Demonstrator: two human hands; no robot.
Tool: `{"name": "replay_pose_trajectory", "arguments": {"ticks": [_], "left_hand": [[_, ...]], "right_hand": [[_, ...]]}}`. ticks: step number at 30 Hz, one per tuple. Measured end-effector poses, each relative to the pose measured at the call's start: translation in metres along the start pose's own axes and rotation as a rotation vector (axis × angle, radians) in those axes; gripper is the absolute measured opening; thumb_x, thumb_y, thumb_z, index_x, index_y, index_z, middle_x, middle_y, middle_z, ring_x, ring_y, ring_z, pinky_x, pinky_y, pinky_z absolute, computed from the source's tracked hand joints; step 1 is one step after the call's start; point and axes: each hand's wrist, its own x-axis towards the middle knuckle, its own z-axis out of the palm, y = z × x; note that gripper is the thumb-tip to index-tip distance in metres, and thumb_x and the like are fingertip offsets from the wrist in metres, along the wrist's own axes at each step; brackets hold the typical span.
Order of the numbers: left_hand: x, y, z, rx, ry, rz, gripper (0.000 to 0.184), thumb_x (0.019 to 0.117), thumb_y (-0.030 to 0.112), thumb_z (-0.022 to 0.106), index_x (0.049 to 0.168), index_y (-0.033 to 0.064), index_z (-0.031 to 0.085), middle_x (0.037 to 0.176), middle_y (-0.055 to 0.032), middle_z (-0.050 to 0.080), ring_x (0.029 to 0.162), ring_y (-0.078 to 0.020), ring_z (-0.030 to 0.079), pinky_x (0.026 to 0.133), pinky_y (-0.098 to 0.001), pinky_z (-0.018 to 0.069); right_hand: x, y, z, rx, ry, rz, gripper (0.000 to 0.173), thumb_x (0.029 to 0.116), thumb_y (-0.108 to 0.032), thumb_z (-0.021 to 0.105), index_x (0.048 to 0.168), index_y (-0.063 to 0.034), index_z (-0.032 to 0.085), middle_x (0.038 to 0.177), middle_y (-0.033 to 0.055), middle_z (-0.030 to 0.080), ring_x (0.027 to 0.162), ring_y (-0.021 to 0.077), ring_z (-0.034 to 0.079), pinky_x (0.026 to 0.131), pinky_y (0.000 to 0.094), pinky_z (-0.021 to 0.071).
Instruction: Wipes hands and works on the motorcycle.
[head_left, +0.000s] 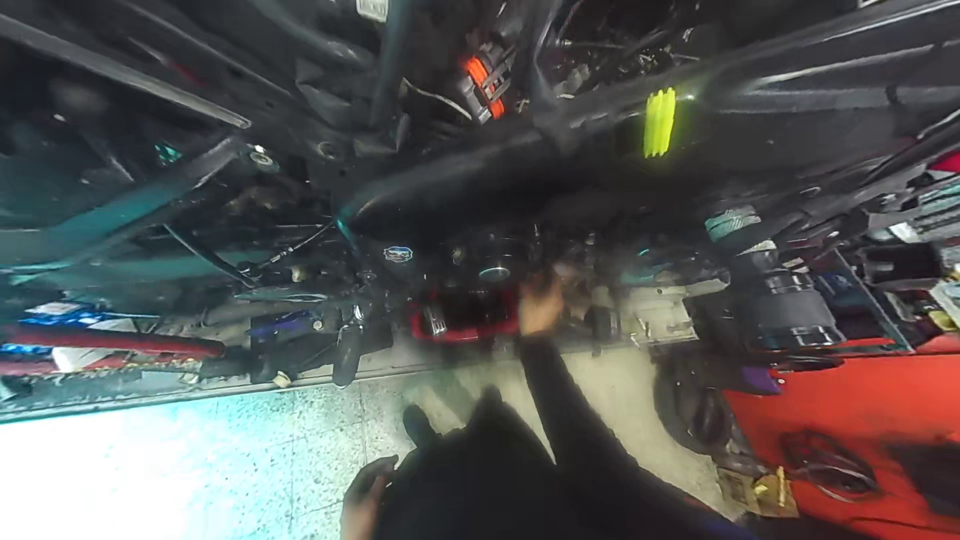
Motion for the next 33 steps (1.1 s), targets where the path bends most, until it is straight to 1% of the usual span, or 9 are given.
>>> {"name": "replay_pose_trajectory", "arguments": {"ticks": [9, 13, 16, 18, 22, 25, 28, 31, 33], "left_hand": [[0.029, 0.041, 0.046, -0.046, 0.006, 0.074, 0.023, 0.1019, 0.009, 0.055, 0.117, -0.0058, 0.065, 0.112, -0.0188, 0.075, 0.094, -0.0294, 0.075, 0.082, -0.0443, 0.0636], [0.037, 0.043, 0.072, 0.025, -0.110, 0.131, 0.024, 0.0991, 0.008, 0.058, 0.117, -0.0056, 0.066, 0.113, -0.0197, 0.074, 0.096, -0.0318, 0.075, 0.084, -0.0471, 0.0636], [0.041, 0.046, 0.092, 0.080, -0.184, 0.156, 0.024, 0.0980, 0.010, 0.061, 0.116, -0.0040, 0.067, 0.113, -0.0181, 0.075, 0.098, -0.0317, 0.075, 0.087, -0.0476, 0.0631], [0.040, 0.053, 0.106, 0.093, -0.223, 0.156, 0.023, 0.0991, 0.010, 0.060, 0.116, -0.0035, 0.068, 0.113, -0.0175, 0.075, 0.098, -0.0314, 0.075, 0.087, -0.0470, 0.0635], [0.037, 0.061, 0.130, 0.129, -0.261, 0.157, 0.023, 0.0986, 0.007, 0.060, 0.118, -0.0033, 0.067, 0.113, -0.0165, 0.075, 0.098, -0.0299, 0.075, 0.086, -0.0469, 0.0639], [0.032, 0.056, 0.140, 0.141, -0.282, 0.161, 0.024, 0.0978, 0.008, 0.062, 0.117, -0.0042, 0.066, 0.112, -0.0173, 0.075, 0.098, -0.0303, 0.075, 0.087, -0.0473, 0.0642], [0.031, 0.052, 0.148, 0.147, -0.275, 0.160, 0.024, 0.0966, 0.008, 0.064, 0.117, -0.0049, 0.066, 0.110, -0.0174, 0.076, 0.096, -0.0295, 0.075, 0.087, -0.0464, 0.0638], [0.025, 0.048, 0.153, 0.142, -0.269, 0.162, 0.024, 0.0962, 0.008, 0.063, 0.116, -0.0047, 0.067, 0.110, -0.0174, 0.076, 0.096, -0.0300, 0.075, 0.087, -0.0468, 0.0640], [0.025, 0.051, 0.157, 0.165, -0.250, 0.199, 0.023, 0.0961, 0.008, 0.064, 0.115, -0.0037, 0.067, 0.109, -0.0163, 0.076, 0.095, -0.0297, 0.076, 0.085, -0.0466, 0.0646]], "right_hand": [[0.001, -0.008, -0.005, 0.634, 0.000, 0.446, 0.044, 0.0840, 0.008, 0.073, 0.123, 0.0072, 0.052, 0.104, 0.0169, 0.066, 0.085, 0.0203, 0.071, 0.070, 0.0373, 0.0643], [-0.008, 0.005, -0.015, 0.814, -0.089, 0.527, 0.040, 0.0888, 0.006, 0.065, 0.125, 0.0054, 0.049, 0.102, 0.0163, 0.065, 0.080, 0.0233, 0.070, 0.069, 0.0410, 0.0642], [-0.012, 0.006, -0.021, 0.951, -0.191, 0.600, 0.048, 0.0906, 0.003, 0.066, 0.133, 0.0011, 0.045, 0.109, 0.0182, 0.064, 0.087, 0.0284, 0.070, 0.074, 0.0456, 0.0644], [-0.008, -0.002, -0.025, 0.969, -0.208, 0.658, 0.045, 0.0938, -0.001, 0.068, 0.134, 0.0009, 0.047, 0.113, 0.0197, 0.066, 0.089, 0.0299, 0.072, 0.075, 0.0466, 0.0645], [0.011, -0.009, -0.030, 0.850, -0.221, 0.708, 0.037, 0.0910, -0.003, 0.075, 0.121, 0.0038, 0.054, 0.103, 0.0194, 0.067, 0.083, 0.0290, 0.072, 0.069, 0.0439, 0.0658], [0.019, -0.003, -0.038, 0.925, -0.301, 0.822, 0.031, 0.0991, -0.008, 0.066, 0.125, 0.0035, 0.053, 0.104, 0.0205, 0.071, 0.084, 0.0293, 0.074, 0.072, 0.0425, 0.0648], [0.027, 0.000, -0.044, 0.965, -0.329, 0.879, 0.034, 0.0932, 0.000, 0.069, 0.122, 0.0041, 0.051, 0.102, 0.0203, 0.068, 0.081, 0.0277, 0.072, 0.071, 0.0412, 0.0653], [0.026, 0.005, -0.063, 0.944, -0.456, 0.960, 0.033, 0.0956, -0.006, 0.063, 0.124, -0.0039, 0.048, 0.094, 0.0148, 0.065, 0.072, 0.0223, 0.067, 0.063, 0.0354, 0.0597], [0.023, 0.012, -0.078, 0.958, -0.573, 0.958, 0.036, 0.1027, -0.019, 0.050, 0.138, -0.0132, 0.045, 0.095, 0.0130, 0.066, 0.070, 0.0213, 0.066, 0.057, 0.0335, 0.0562]]}}
